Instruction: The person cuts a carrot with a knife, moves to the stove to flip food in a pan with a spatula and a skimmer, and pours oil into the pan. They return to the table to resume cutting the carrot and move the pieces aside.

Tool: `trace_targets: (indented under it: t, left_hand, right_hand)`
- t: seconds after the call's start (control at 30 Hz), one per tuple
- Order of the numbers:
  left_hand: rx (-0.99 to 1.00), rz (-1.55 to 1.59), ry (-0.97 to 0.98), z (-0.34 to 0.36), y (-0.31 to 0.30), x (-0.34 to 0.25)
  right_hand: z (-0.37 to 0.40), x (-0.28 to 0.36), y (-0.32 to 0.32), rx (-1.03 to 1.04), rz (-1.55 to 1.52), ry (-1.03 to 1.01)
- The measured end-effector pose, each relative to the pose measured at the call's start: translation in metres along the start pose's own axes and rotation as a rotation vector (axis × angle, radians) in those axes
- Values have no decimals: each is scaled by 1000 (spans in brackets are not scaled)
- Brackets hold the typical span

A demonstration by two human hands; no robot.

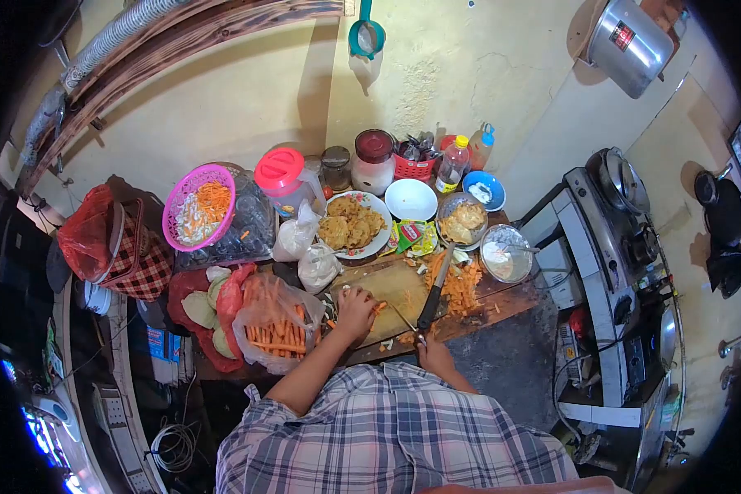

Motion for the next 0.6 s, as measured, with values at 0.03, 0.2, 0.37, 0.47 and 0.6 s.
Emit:
trace_targets:
  t: [0.03, 0.2, 0.37, 0.47, 0.6]
  left_hand:
    - [5, 0, 48, -1, 1, 0]
    - [55, -51, 130, -1, 6, -5]
    - [1, -160, 231, -2, 17, -4]
    - [124, -192, 246, -5, 29, 2]
    - [90, -217, 320, -12, 22, -3]
  right_hand:
    - [2, 3, -5, -40, -14, 61]
    - [-7, 0, -9, -92, -39, 139]
    - [-5, 22, -21, -86, -18, 37]
    - [-8, 3, -8, -163, -22, 123]
    - [-11, 5, -14, -131, -70, 127]
Point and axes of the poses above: each hand's wrist, its own z-axis away from the middle knuckle, its own y-axis out of the palm, x = y × z, the point moved 3 cm from there along -z, towards the middle knuckle, and after that the axes turned 7 degrees about -x, right-handed, at the moved point
